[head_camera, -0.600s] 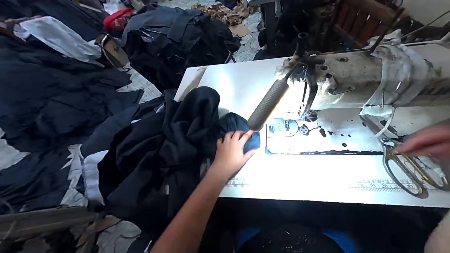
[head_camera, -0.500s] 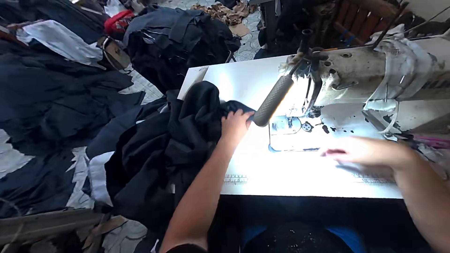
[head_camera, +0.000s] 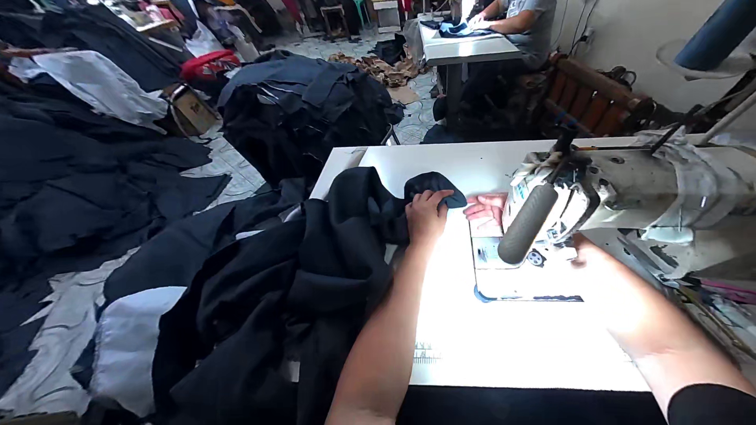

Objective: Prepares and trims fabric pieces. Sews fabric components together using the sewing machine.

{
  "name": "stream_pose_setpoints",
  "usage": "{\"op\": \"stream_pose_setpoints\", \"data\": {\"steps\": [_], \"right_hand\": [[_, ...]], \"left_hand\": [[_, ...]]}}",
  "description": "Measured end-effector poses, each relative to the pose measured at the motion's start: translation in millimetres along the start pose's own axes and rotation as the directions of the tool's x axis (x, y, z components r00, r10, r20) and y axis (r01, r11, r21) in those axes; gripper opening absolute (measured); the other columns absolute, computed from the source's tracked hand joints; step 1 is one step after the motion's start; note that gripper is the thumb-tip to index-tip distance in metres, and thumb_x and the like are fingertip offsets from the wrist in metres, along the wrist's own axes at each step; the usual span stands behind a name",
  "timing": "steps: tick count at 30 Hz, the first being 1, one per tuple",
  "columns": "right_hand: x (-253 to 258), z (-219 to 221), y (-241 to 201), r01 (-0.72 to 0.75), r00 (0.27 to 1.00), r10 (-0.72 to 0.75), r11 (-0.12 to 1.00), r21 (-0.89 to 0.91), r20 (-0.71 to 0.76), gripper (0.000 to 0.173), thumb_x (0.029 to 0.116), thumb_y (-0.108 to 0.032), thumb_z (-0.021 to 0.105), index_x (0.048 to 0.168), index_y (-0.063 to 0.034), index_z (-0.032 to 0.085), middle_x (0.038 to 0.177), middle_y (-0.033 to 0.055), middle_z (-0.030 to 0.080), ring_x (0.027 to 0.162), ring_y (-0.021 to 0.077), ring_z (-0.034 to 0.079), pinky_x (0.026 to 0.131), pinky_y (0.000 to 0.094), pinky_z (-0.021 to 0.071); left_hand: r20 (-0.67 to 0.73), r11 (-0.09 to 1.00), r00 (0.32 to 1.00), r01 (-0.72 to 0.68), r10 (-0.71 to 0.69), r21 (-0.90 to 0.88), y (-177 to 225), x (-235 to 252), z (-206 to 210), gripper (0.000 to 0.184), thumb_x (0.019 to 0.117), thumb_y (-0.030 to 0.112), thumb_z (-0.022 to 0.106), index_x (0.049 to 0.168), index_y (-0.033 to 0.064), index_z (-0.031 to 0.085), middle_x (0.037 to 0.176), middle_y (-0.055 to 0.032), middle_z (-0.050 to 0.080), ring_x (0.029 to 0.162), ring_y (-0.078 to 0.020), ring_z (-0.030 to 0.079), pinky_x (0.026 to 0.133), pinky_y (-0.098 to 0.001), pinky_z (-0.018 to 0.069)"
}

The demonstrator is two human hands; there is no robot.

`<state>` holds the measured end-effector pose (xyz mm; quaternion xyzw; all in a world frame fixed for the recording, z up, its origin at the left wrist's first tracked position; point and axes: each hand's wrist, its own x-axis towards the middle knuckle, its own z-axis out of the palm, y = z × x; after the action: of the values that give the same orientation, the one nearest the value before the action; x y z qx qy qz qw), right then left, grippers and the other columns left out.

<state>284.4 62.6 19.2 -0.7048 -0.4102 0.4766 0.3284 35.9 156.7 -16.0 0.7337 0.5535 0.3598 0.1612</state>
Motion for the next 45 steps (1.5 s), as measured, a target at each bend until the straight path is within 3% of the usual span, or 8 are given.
{"op": "stream_pose_setpoints", "data": {"steps": [8,13,17,20,26,31,41,45], "right_hand": [[-2,3,-9,-0.037,0.954,-0.084,0.92,-0.391,-0.288,0.034,0.1072,-0.004,0.045,0.135,0.0153,0.051,0.136,0.0305,0.056,0.127,0.0325,0.055,0.11,0.0443,0.0404],[4,2,-1,0.028,0.955,0.054,0.962,0.272,-0.291,0.007,0.101,0.008,0.045,0.101,0.0048,0.052,0.08,0.0015,0.048,0.066,0.002,0.048,0.064,0.0167,0.0436],[-4,6,5,0.125,0.981,-0.092,0.973,0.194,-0.168,0.016,0.103,0.005,0.046,0.117,0.01,0.053,0.093,0.005,0.055,0.079,-0.0003,0.054,0.073,0.0149,0.0469],[4,5,-4,0.081,0.996,-0.081,0.997,-0.002,-0.042,0.022,0.1057,-0.001,0.045,0.123,0.0084,0.053,0.103,0.0083,0.058,0.086,0.001,0.054,0.077,0.0164,0.0475],[-36,0,-32,-0.026,0.994,0.039,0.991,0.128,-0.1,0.025,0.1063,0.0,0.041,0.125,0.0131,0.052,0.112,0.015,0.058,0.093,0.0056,0.055,0.085,0.0192,0.0448],[-6,1,-15,0.015,1.0,-0.013,0.956,0.292,-0.01,0.021,0.1074,0.0,0.037,0.124,0.0064,0.049,0.099,0.0062,0.054,0.081,0.0031,0.054,0.073,0.0181,0.0481],[-13,-1,-21,-0.071,0.994,0.068,0.997,-0.035,-0.085,0.024,0.1063,-0.003,0.043,0.124,0.0104,0.052,0.11,0.0142,0.057,0.094,0.0075,0.056,0.085,0.0206,0.0455],[7,-21,-34,0.116,0.967,0.101,0.649,-0.752,0.236,0.036,0.1093,-0.009,0.045,0.127,0.0203,0.056,0.131,0.0416,0.055,0.128,0.0504,0.053,0.11,0.059,0.0353]], "left_hand": [[0.344,1.0,0.938,-0.027,0.03,-0.015,14,-9,-11,0.034,0.0997,0.006,0.058,0.129,0.0172,0.073,0.126,-0.0168,0.068,0.123,-0.0389,0.059,0.103,-0.0646,0.0391],[0.867,0.916,0.354,0.062,0.352,-0.397,40,-22,-53,0.011,0.0937,0.0,0.061,0.1,-0.0064,0.067,0.088,-0.0036,0.063,0.08,-0.0019,0.053,0.078,-0.022,0.0449],[0.602,0.801,0.68,0.037,0.418,-0.597,27,-36,-77,0.009,0.0893,0.009,0.066,0.089,0.0007,0.07,0.091,0.0048,0.068,0.088,0.0037,0.06,0.079,-0.019,0.0501],[0.537,0.997,0.84,-0.069,0.075,-0.031,35,-64,-89,0.07,0.088,0.042,0.077,0.149,0.0161,0.054,0.156,-0.0141,0.045,0.142,-0.0317,0.045,0.109,-0.0544,0.0436],[0.935,0.937,0.243,-0.297,0.259,-0.182,99,-155,-107,0.034,0.0881,-0.01,0.064,0.117,0.0033,0.076,0.117,-0.025,0.07,0.107,-0.0414,0.068,0.09,-0.0566,0.052],[0.177,0.858,0.959,-0.277,0.22,0.432,25,-34,-165,0.029,0.0999,0.0,0.053,0.123,0.0022,0.071,0.123,-0.0266,0.066,0.115,-0.0439,0.064,0.096,-0.0586,0.0513],[0.084,0.629,0.69,0.595,-0.719,0.501,16,-209,-187,0.064,0.1003,0.05,0.06,0.141,0.0002,0.057,0.134,-0.0291,0.061,0.125,-0.0475,0.058,0.105,-0.0654,0.0428],[-0.331,0.844,0.89,0.421,-0.313,0.333,-19,-292,-107,0.043,0.0947,0.014,0.063,0.129,-0.0106,0.061,0.124,-0.0347,0.062,0.114,-0.053,0.061,0.096,-0.0612,0.0502]]}}
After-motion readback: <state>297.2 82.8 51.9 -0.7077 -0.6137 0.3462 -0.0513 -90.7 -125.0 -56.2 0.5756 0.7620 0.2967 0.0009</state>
